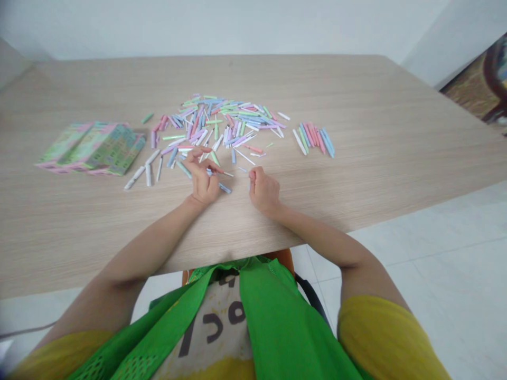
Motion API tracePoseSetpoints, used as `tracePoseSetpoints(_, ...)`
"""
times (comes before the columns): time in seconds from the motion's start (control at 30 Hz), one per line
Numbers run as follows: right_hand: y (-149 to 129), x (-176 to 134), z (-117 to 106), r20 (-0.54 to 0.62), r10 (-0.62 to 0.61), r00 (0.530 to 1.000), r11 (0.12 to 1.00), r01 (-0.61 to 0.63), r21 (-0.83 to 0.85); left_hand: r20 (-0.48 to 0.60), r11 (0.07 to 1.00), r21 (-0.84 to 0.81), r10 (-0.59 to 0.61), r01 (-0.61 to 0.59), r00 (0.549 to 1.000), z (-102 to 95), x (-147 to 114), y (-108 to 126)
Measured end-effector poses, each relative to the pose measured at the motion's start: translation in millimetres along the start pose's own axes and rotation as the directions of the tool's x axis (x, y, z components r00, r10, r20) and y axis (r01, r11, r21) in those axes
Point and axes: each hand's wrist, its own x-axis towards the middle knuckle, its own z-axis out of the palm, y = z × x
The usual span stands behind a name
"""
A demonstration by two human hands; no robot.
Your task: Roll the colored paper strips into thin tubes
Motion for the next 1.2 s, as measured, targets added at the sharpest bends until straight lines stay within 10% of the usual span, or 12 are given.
tracePoseSetpoints(0.6,16,-10,11,0.025,-0.005,1.0,0.926,0.015,-0.377,0.04,0.995,-0.085,0.06,-0.056,0.997,16.3,-12,6)
tracePoseSetpoints(1.0,9,6,2,-0.026,0.125,0.992,0.983,-0.12,0.137,0.151,0.975,0.195,0.074,-0.103,0.986,20.6,-4,23)
tracePoseSetpoints(1.07,16,14,3,-0.024,0.259,0.965,0.882,-0.227,0.414,0.207,0.985,0.165,0.016,-0.05,0.978,17.9,-3,24)
tracePoseSetpoints(1.2,22,23,8,0.32,0.516,0.794,0.343,-0.534,0.772,0.393,0.998,0.061,-0.052,0.031,0.918,17.1,-2,31)
